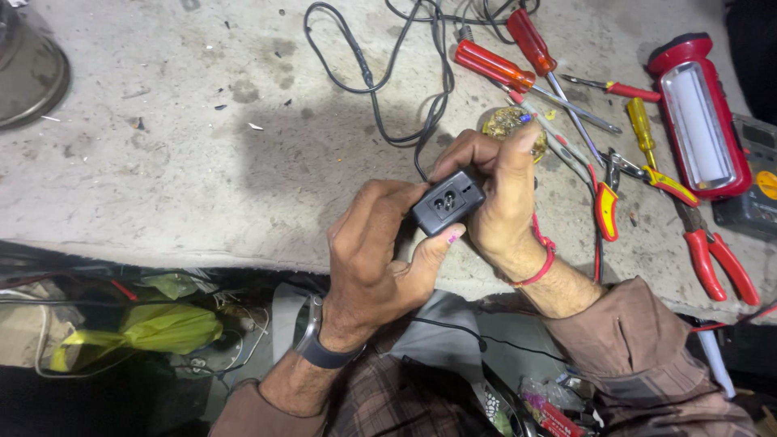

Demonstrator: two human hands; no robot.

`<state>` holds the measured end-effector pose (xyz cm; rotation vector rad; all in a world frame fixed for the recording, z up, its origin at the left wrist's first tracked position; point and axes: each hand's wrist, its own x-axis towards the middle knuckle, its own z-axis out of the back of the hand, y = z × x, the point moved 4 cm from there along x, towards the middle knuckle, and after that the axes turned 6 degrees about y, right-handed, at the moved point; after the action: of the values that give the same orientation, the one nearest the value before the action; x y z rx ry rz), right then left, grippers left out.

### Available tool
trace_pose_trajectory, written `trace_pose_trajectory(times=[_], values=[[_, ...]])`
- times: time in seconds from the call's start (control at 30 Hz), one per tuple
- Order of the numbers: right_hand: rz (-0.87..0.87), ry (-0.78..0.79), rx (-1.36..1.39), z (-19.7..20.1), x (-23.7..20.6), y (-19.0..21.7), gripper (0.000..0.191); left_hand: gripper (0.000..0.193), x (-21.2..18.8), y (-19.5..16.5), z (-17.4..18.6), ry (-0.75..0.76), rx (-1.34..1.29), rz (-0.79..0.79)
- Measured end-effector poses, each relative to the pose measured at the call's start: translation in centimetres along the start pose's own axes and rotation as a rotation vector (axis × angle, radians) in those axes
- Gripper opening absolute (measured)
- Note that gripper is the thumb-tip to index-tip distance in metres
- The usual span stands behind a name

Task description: The person disassembles a black power adapter, uses a soldering iron on a green circuit board, reassembles the adapter, and then uses a screwdriver to adjust the power cord entry.

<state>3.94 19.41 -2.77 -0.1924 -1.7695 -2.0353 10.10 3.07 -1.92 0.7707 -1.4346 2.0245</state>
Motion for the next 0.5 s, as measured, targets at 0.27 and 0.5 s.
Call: trace_pose_trajectory(times=[0.27,0.5], values=[[0.192,0.026,-0.371,-1.8,1.0,1.6,0.094,0.048,1.4,-1.6,3.0,0.146,-0.032,0.145],[0.017,0.016,-0.456,-1.9,1.6,0.8,0.1,0.048,1.2,0.2,3.2,0.255,0.108,0.191]])
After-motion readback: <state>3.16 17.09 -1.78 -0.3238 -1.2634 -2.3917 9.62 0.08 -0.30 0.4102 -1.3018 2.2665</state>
